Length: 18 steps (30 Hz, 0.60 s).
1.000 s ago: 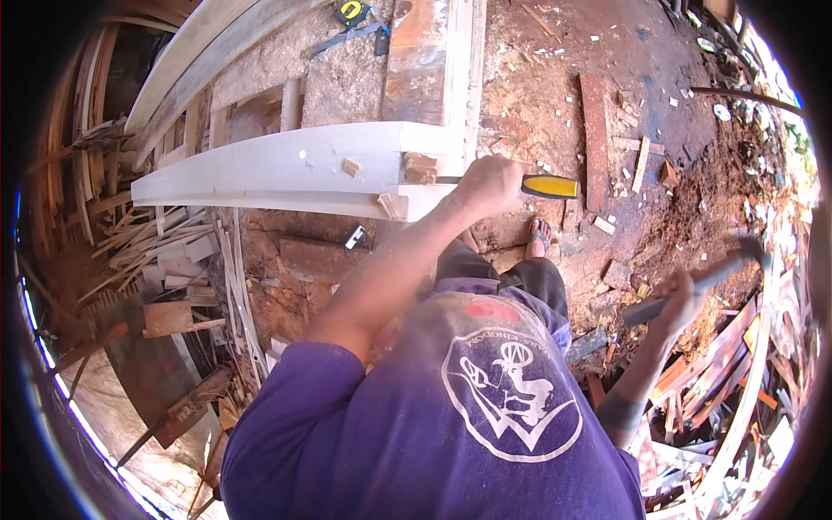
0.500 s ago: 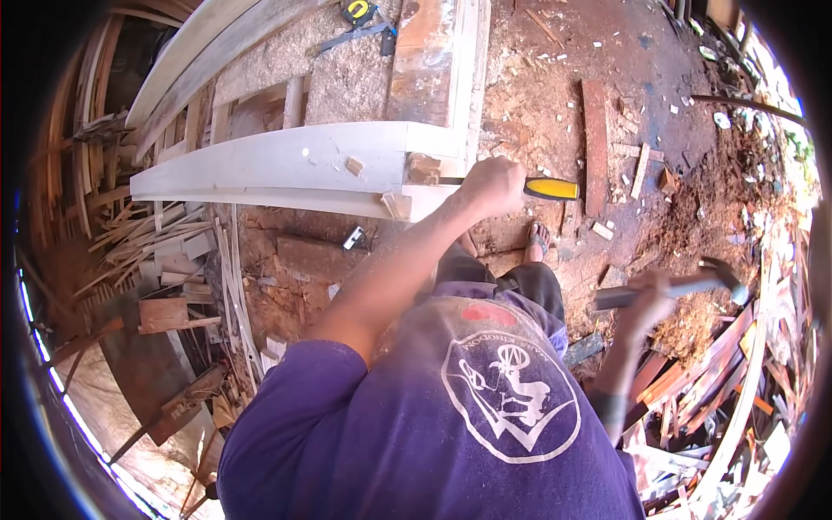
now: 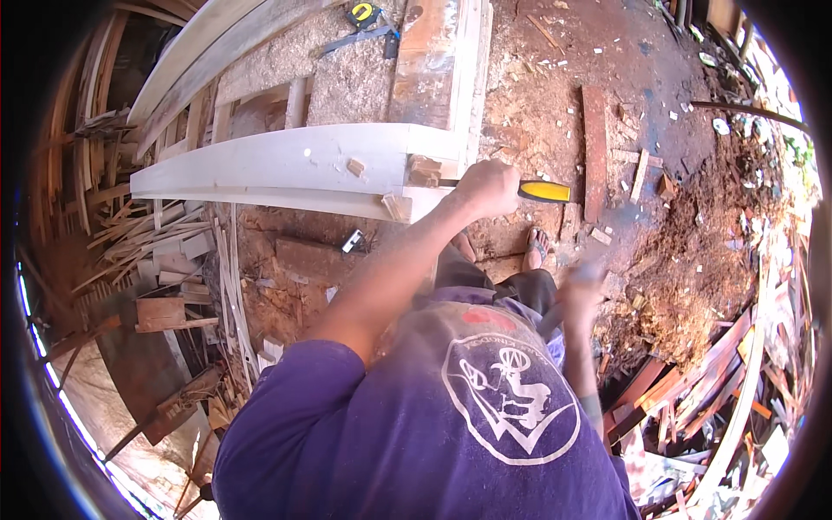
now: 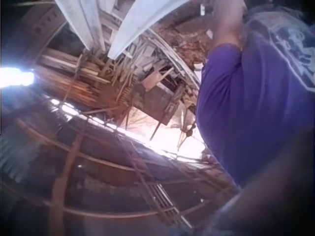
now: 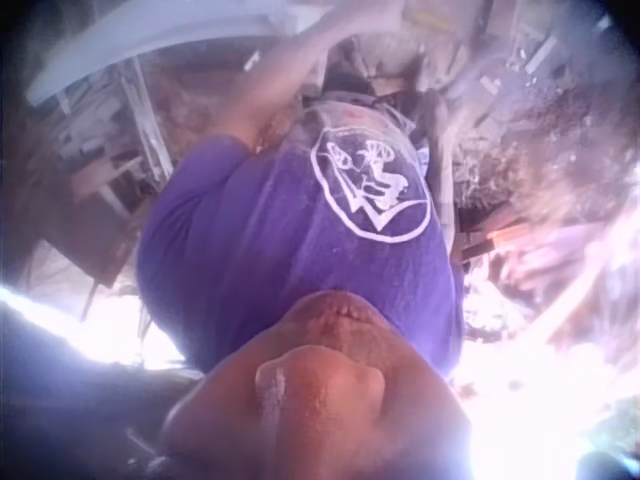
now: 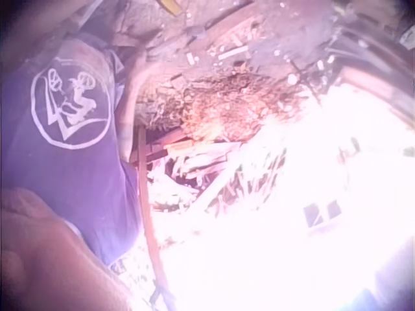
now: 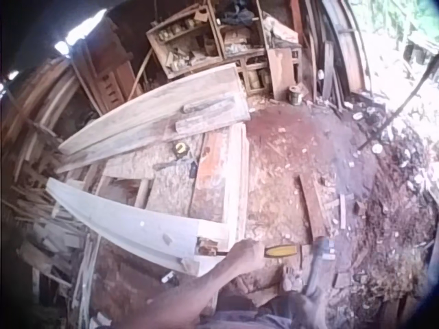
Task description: The person uses a hammer and a chisel to carve out a section of a white wooden beam, hitting the chisel repeatedly with the hammer.
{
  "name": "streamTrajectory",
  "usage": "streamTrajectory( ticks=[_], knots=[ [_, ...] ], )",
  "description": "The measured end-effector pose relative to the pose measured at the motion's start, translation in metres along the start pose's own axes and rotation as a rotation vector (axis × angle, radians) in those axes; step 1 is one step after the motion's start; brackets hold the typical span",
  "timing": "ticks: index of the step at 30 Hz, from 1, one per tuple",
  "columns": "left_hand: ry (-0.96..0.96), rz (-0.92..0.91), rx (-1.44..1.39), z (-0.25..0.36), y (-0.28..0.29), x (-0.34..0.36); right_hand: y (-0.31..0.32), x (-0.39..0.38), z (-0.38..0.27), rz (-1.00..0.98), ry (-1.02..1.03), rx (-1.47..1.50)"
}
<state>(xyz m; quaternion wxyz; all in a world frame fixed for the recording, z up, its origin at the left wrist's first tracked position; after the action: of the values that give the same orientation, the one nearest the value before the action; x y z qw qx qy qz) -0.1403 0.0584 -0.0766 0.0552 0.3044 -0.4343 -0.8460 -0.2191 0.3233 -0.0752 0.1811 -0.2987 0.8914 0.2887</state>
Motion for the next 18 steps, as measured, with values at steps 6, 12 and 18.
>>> streamTrajectory(
  ticks=[6,12,18],
  knots=[
    [-0.018,0.069,-0.020,-0.022,-0.014,-0.006,0.055,0.020,0.008,0.048,-0.270,0.163],
    [-0.068,0.065,0.007,-0.013,-0.011,-0.001,-0.005,-0.002,0.015,0.478,0.241,-0.165],
    [-0.016,0.075,-0.090,-0.033,0.008,-0.023,0.019,0.011,-0.005,-0.147,-0.208,0.131]
  ],
)
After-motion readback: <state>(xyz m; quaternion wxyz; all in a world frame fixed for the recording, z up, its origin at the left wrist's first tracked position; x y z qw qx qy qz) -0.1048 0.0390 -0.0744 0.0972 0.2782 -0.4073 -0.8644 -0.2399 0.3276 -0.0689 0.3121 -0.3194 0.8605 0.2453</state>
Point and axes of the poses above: each hand's wrist, its own x-axis towards the middle knuckle, its own y-axis out of the back of the hand, z = x × y, the point moved 4 cm from there along x, towards the middle knuckle, and after that the axes turned 5 degrees about -y, right-handed, at the moved point
